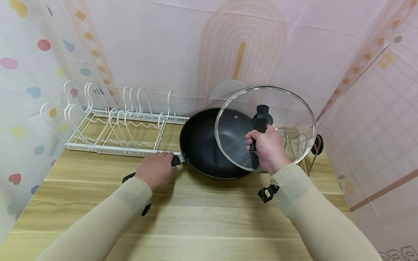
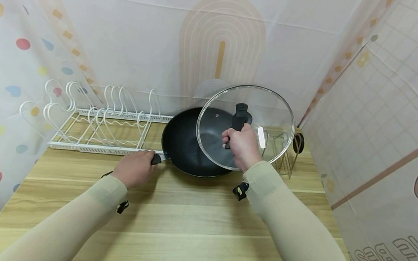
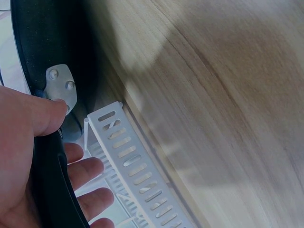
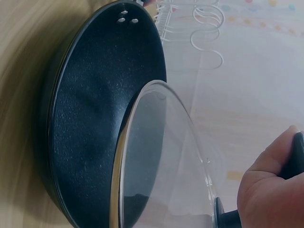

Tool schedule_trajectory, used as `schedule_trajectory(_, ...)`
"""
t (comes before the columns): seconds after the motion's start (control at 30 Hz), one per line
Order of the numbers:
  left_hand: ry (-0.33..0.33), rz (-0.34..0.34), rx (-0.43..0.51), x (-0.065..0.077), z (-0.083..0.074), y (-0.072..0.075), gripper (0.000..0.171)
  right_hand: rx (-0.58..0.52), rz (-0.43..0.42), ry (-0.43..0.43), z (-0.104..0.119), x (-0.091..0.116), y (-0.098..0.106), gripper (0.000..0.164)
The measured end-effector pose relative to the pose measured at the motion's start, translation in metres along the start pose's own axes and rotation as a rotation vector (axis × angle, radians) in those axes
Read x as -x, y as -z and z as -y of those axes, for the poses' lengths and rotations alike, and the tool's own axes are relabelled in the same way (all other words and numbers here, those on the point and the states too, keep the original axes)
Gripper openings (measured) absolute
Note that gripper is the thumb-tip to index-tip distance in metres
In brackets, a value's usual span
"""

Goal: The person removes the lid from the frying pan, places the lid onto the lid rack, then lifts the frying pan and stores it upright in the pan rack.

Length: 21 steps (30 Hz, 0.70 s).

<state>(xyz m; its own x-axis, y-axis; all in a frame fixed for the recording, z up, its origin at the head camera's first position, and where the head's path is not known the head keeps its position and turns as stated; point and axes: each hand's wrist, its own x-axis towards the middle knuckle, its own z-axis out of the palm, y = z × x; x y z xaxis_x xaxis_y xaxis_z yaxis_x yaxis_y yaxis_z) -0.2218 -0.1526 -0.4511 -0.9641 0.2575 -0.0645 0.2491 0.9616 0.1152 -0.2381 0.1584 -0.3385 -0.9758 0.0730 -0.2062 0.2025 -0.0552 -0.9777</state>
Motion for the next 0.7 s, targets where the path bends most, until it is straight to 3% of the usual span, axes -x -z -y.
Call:
schedule_trajectory(0.43,-0.015,-0.011,-0.015,0.001,0.001,0.000,0.054,0.001,-0.012,0.053,0.010,0.004,0.025,0.037)
schedule_trajectory(0.7,-0.025,-0.031,-0.034,0.000,0.002,-0.003,0.055,-0.004,-0.013,0.076,0.016,0.006,0.040,0.021)
